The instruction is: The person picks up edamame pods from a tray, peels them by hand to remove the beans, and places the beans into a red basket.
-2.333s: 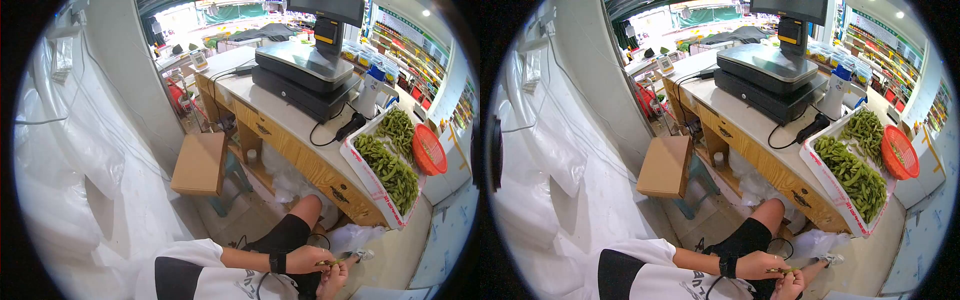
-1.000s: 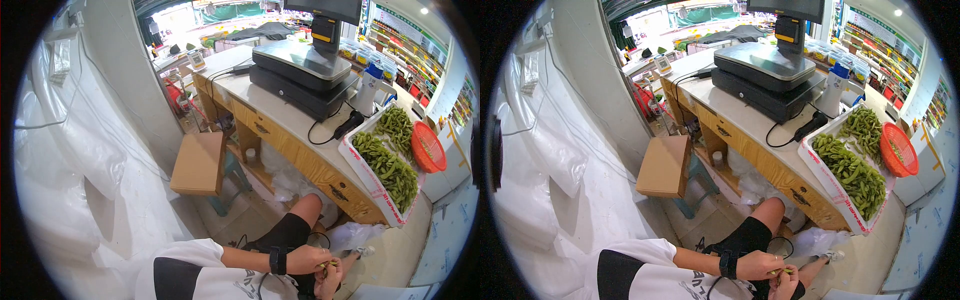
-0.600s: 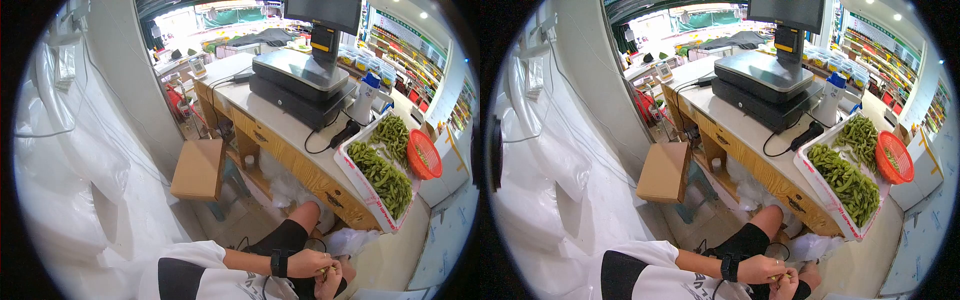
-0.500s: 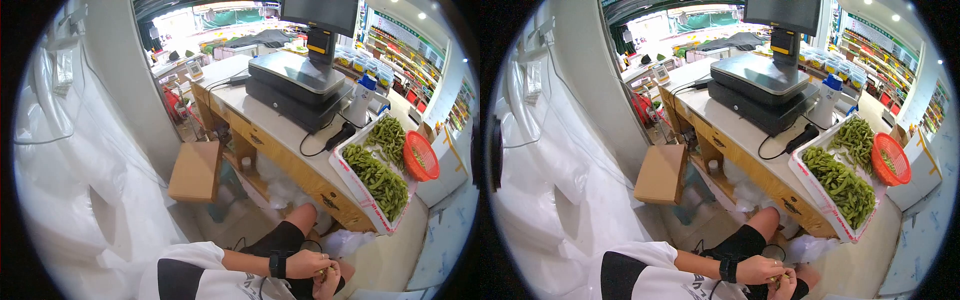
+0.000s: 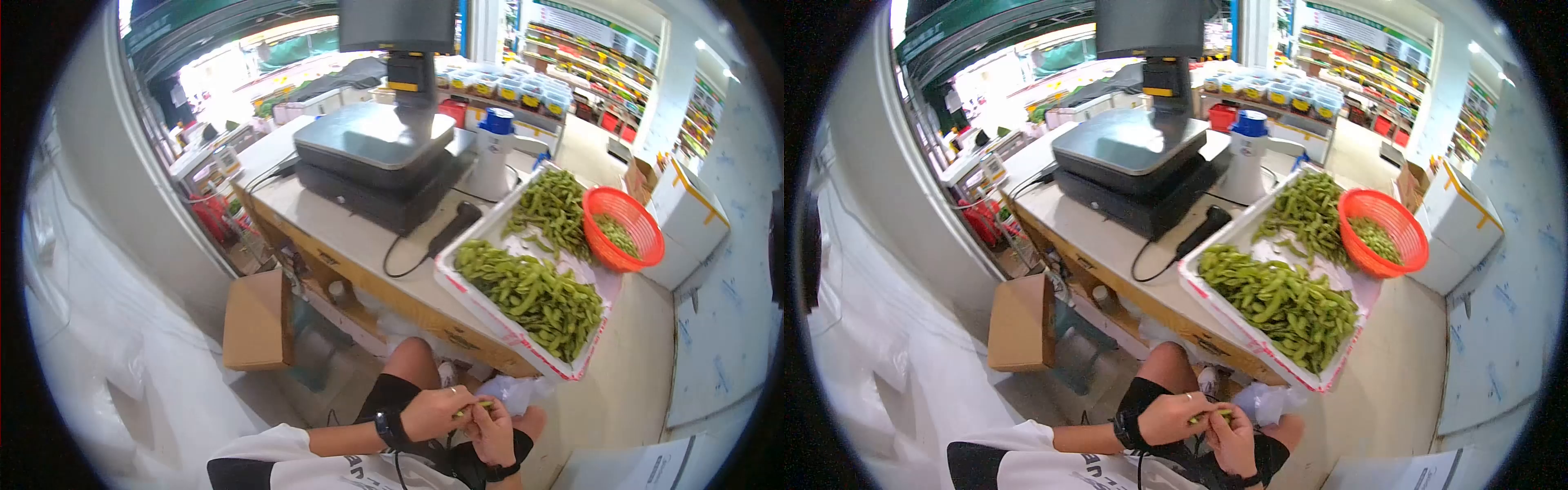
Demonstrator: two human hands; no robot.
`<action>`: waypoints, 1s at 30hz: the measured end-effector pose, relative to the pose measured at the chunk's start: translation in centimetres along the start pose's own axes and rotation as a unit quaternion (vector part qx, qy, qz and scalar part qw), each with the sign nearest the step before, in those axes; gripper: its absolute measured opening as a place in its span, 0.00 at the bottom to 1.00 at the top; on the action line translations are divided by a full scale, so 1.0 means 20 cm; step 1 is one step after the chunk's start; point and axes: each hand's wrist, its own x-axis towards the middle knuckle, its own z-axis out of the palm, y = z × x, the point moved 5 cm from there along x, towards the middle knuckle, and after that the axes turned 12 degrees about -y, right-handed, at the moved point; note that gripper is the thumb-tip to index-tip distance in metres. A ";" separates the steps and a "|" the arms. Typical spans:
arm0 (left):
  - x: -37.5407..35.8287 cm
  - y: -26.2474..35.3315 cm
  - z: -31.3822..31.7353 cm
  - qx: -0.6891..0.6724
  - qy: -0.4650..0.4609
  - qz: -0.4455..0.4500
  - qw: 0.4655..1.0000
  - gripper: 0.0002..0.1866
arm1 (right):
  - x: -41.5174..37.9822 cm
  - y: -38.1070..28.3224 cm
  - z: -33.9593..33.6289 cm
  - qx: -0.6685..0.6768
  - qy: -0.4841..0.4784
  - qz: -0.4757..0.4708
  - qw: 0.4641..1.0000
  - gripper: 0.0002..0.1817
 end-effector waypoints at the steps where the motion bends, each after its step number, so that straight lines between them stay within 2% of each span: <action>1: 0.03 -0.01 -0.01 -0.004 0.005 -0.009 1.000 0.11 | 0.01 -0.01 0.00 0.018 -0.011 -0.004 1.000 0.08; 5: 0.14 -0.04 -0.11 -0.036 0.056 -0.039 0.997 0.07 | 0.00 -0.04 -0.05 0.058 -0.026 0.028 0.998 0.09; 9: 0.38 0.03 -0.35 0.040 0.153 -0.001 0.987 0.05 | -0.07 -0.05 -0.10 0.095 -0.044 0.027 0.994 0.09; 13: 0.66 0.01 -0.48 0.085 0.216 0.027 0.972 0.07 | -0.14 -0.07 -0.11 0.156 -0.030 0.012 0.987 0.10; 19: 0.90 -0.01 -0.52 0.173 0.239 -0.051 0.954 0.09 | -0.19 0.00 -0.12 0.270 -0.042 0.001 0.962 0.10; 23: 0.92 -0.07 -0.51 0.175 0.232 -0.033 0.956 0.10 | -0.19 0.00 -0.10 0.212 -0.006 0.018 0.977 0.09; 26: 0.85 -0.08 -0.51 0.107 0.240 0.045 0.964 0.11 | -0.18 0.00 -0.09 0.207 -0.015 0.015 0.978 0.08; 28: 0.74 -0.05 -0.44 -0.089 0.128 0.006 0.988 0.12 | -0.17 -0.02 -0.10 0.210 -0.029 0.004 0.977 0.07; 30: 0.60 0.04 -0.33 -0.263 -0.018 -0.060 0.963 0.13 | -0.15 -0.05 -0.10 0.192 -0.036 -0.023 0.981 0.06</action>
